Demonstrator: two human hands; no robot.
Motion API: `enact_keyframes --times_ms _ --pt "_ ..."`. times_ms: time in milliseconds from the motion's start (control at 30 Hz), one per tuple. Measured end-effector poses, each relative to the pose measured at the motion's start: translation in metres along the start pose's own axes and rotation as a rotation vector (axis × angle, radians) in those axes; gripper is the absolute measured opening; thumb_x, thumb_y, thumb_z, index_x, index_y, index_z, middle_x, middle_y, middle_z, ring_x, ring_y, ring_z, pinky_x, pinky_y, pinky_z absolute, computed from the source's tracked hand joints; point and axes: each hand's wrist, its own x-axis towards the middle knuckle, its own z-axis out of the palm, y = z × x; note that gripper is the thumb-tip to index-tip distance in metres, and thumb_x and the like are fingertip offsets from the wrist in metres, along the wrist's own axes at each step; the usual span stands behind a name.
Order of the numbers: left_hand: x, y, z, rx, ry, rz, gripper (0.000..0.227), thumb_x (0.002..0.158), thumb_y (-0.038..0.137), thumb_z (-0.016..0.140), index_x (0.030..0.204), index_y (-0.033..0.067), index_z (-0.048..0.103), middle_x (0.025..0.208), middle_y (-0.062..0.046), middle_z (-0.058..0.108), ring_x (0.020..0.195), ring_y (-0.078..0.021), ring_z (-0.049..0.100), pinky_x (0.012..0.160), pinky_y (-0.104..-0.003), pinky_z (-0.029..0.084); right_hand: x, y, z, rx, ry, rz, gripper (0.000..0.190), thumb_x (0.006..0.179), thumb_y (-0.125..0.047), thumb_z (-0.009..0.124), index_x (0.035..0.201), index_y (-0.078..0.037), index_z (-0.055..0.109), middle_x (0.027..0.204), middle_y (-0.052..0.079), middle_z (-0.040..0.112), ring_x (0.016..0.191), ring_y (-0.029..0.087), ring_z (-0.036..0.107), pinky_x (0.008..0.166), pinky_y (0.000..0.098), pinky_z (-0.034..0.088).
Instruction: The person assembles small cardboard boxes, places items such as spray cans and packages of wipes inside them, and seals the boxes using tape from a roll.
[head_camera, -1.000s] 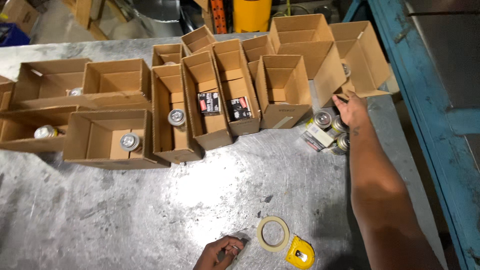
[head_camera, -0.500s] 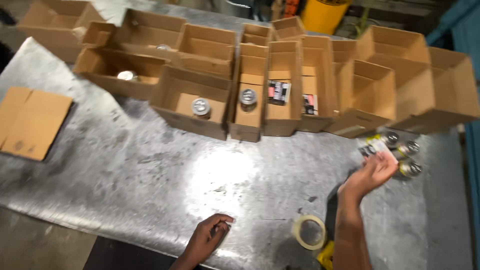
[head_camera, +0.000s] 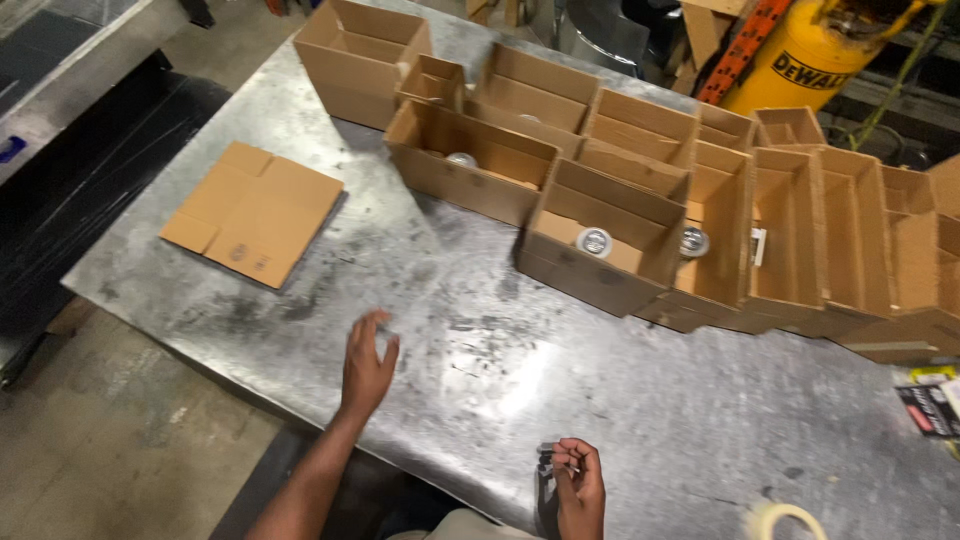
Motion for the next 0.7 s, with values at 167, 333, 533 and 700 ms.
enact_keyframes --times_ms 167,333,533,700 --pt "0.099 -0.16 -0.057 0.408 -0.024 -0.38 0.077 0.107 0.031 0.082 0.172 0.0038 0.051 0.19 -0.023 0.032 0.176 -0.0515 0.023 0.134 -0.07 0.038 0.003 0.025 0.07 0.033 -0.063 -0.247 0.036 0.109 -0.008 0.076 0.143 0.002 0.07 0.121 0.021 0.083 0.112 0.025 0.077 0.103 0.0351 0.059" --pt "0.13 -0.26 -0.064 0.628 0.014 -0.445 0.09 0.106 0.048 0.077 0.183 0.0144 0.044 0.194 -0.021 0.03 0.178 -0.0525 0.019 0.136 -0.077 0.022 -0.032 -0.005 0.123 -0.089 -0.087 -0.136 0.039 0.115 -0.017 0.068 0.151 -0.003 0.066 0.122 0.019 0.086 0.113 0.031 0.079 0.097 0.0456 0.062" --pt "0.074 -0.206 -0.042 0.665 -0.085 -0.16 0.076 0.11 0.054 0.071 0.171 0.0115 0.061 0.168 -0.028 0.061 0.156 -0.0505 0.051 0.13 -0.07 0.034 -0.044 0.004 0.153 -0.119 -0.134 -0.162 0.038 0.113 -0.017 0.069 0.15 -0.004 0.069 0.124 0.019 0.089 0.117 0.03 0.08 0.1 0.047 0.064" --pt "0.039 -0.123 -0.093 0.274 -0.22 0.068 0.063 0.114 0.048 0.072 0.166 0.0135 0.068 0.162 -0.019 0.07 0.153 -0.0393 0.061 0.125 -0.058 0.047 -0.035 -0.006 0.184 -0.239 -0.168 -0.188 0.037 0.111 -0.027 0.074 0.143 -0.009 0.074 0.125 0.01 0.087 0.121 0.021 0.082 0.101 0.0397 0.066"
